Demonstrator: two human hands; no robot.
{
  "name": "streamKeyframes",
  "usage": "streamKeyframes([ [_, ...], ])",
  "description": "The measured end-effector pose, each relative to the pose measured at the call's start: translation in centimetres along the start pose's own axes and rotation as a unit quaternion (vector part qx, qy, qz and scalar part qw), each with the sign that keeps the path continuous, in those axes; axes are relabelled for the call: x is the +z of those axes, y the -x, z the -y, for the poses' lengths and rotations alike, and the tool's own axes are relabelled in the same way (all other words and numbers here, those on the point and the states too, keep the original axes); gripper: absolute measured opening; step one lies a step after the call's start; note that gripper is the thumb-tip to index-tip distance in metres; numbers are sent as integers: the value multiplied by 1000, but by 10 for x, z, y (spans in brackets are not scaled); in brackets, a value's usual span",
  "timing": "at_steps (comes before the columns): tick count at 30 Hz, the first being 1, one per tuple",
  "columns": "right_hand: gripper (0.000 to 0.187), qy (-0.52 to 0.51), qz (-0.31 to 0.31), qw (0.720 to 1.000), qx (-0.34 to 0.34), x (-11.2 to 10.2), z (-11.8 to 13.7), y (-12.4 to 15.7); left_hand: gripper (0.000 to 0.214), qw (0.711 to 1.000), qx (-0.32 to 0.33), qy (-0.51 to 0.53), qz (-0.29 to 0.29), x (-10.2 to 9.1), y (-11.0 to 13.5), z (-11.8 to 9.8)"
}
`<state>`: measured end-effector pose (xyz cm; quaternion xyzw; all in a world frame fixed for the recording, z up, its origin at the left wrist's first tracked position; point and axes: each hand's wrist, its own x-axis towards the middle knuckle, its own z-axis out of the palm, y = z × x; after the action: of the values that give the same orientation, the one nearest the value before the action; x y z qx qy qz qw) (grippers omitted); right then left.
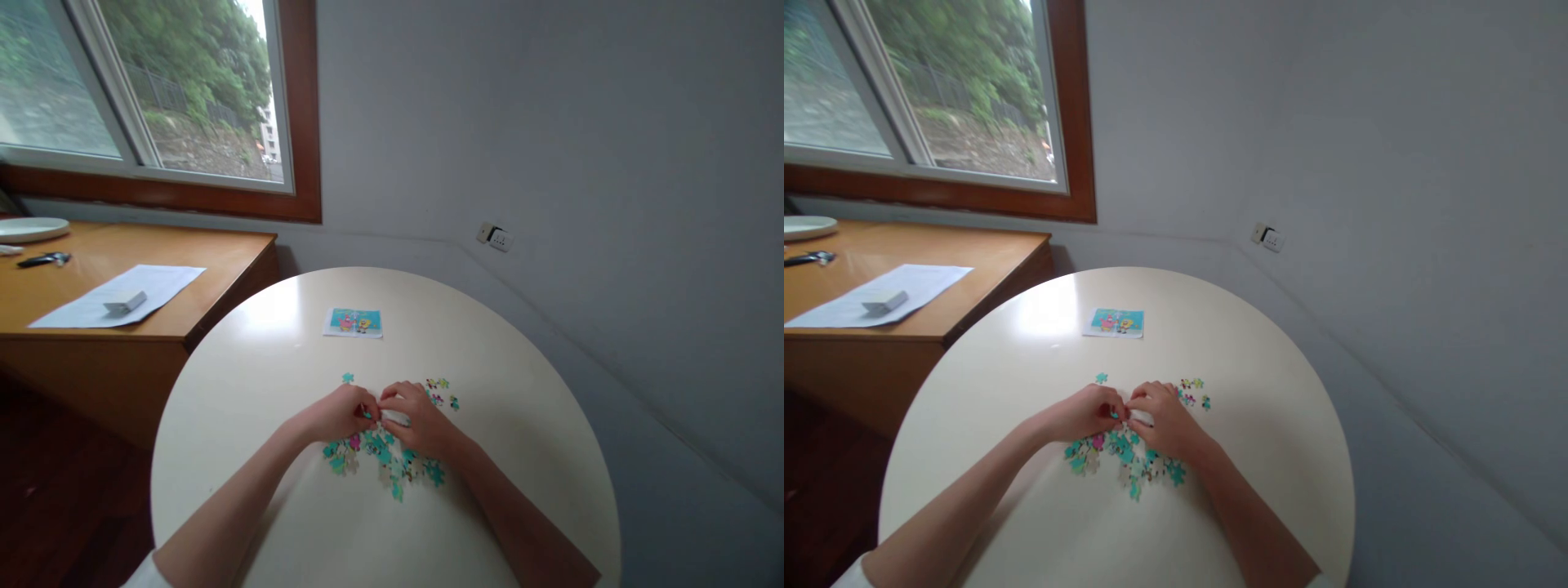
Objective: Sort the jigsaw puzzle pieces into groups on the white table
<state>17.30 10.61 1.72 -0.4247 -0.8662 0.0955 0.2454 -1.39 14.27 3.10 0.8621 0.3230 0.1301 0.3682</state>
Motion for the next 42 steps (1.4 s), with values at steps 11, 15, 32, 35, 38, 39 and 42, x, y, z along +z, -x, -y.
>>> streamKeyframes([
  [11,9,-82,12,997,-3,-4,1,2,10,998,-24,31,-43,1,-1,-2],
  [15,8,-119,-6,993,8,-1,0,0,12,998,-22,35,-55,3,-2,-3],
  [32,9,-113,-43,992,42,0,-4,0,11,975,-83,-38,-201,3,-9,6],
  [35,20,-104,4,994,29,-1,-2,0,13,977,-41,-97,-187,5,-9,10],
  [38,19,-93,16,995,31,-1,-4,1,17,982,-13,-117,-148,5,-8,11],
  [39,19,-94,16,995,33,-1,-5,1,18,983,-11,-120,-138,4,-8,10],
  [42,18,-106,15,994,38,-1,-7,1,17,981,-28,-130,-142,0,-6,8],
])
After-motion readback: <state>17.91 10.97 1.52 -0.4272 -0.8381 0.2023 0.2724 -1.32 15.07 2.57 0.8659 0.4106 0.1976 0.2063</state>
